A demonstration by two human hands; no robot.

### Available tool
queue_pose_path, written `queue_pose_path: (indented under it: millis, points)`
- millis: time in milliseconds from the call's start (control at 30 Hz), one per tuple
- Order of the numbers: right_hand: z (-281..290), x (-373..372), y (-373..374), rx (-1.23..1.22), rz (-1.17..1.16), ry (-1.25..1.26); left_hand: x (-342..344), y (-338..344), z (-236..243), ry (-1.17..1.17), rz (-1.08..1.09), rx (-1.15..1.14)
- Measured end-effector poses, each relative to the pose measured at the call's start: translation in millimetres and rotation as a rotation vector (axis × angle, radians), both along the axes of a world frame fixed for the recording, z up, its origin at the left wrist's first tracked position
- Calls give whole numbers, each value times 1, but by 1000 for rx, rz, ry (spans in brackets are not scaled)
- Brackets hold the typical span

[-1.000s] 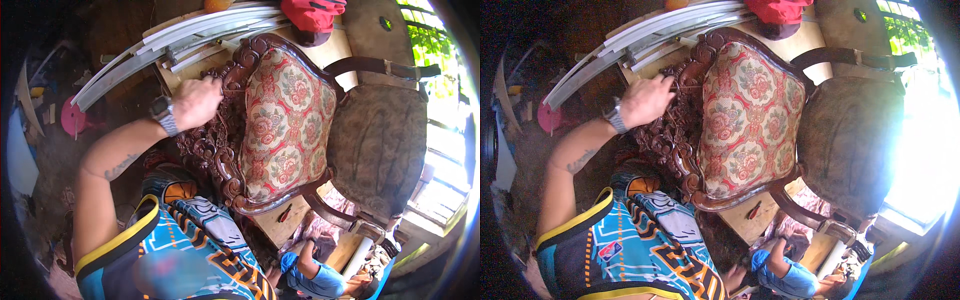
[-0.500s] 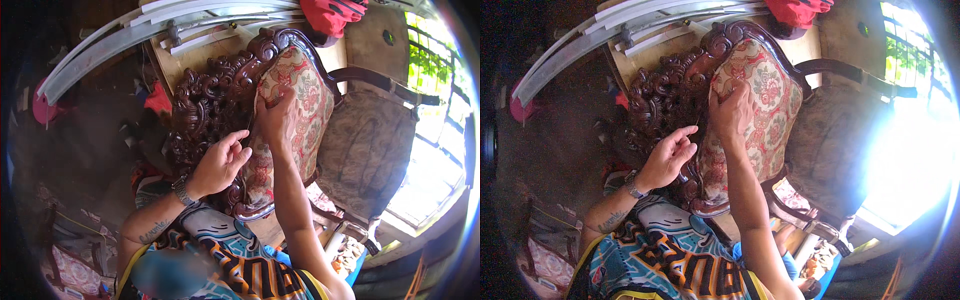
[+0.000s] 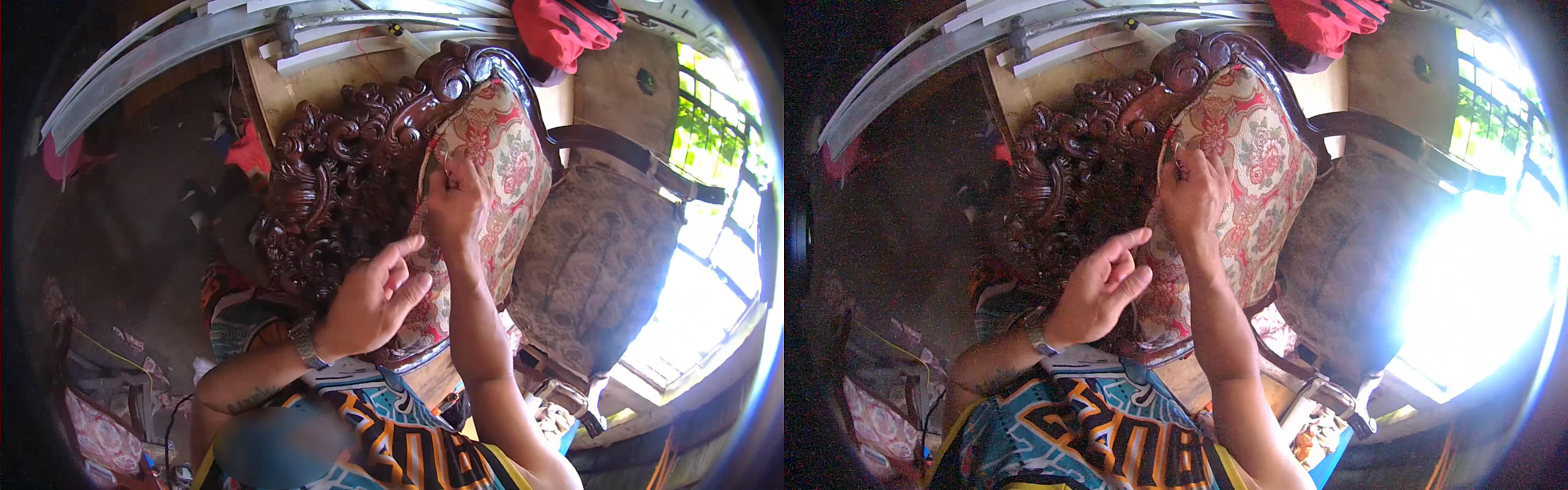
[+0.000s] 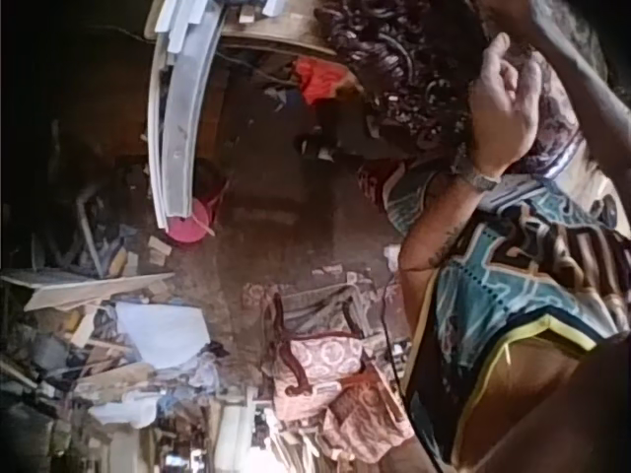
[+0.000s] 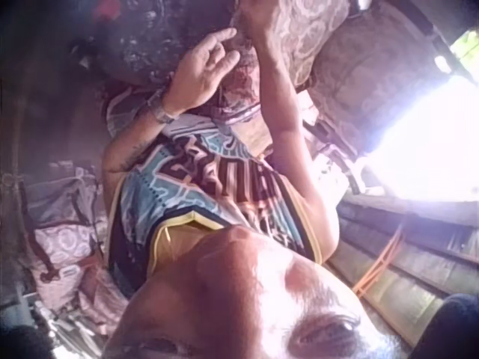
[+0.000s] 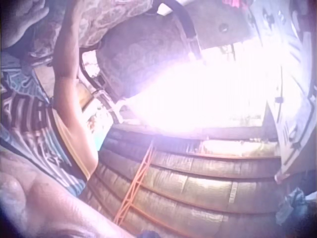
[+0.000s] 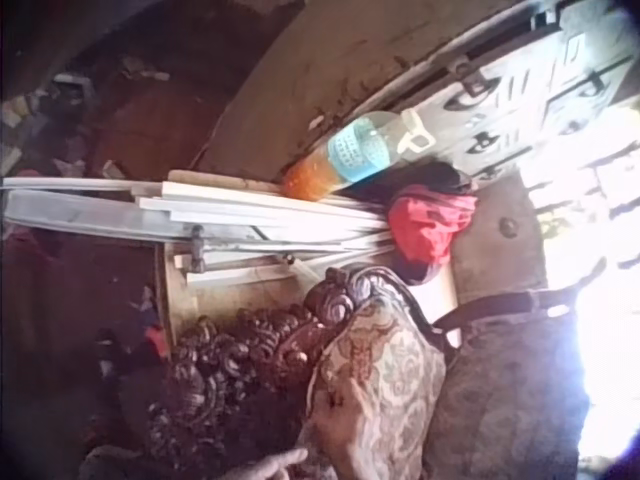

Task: The person is hand-sewing the fabric upholstery onto the wooden frame of a vintage chair.

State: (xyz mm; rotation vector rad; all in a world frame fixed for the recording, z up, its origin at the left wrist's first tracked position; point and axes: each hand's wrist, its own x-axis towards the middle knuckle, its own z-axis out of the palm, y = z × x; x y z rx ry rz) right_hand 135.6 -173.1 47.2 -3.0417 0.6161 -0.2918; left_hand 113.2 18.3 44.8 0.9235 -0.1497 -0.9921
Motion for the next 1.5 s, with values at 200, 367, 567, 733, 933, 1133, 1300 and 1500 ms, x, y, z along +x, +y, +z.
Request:
queue_pose_path:
  millis: [200, 367, 567, 733, 933, 1133, 1300, 1500]
  points:
    - [1, 2, 0, 47, 87, 43, -24, -1, 1, -341, 111, 70]
    - [12, 3, 0, 85, 152, 46, -37, -5, -10, -589, 42, 85]
    - [51, -109, -10, 323, 115, -219, -55, -6, -24, -807, 172, 325]
    - [45, -266, 18, 443, 337, -14, -54, -10, -26, -747, 311, 413]
    - [40, -269, 32, 376, 349, -84, -56, -15, -16, -511, 290, 447]
    - [37, -266, 19, 689, 394, -320, -48, 5, -21, -378, 220, 276]
    - [62, -198, 18, 1313, -119, -115, -47, 11, -3, -391, 70, 173]
    - [33, -85, 14, 2056, -259, -364, -65, -13, 12, -434, -43, 273]
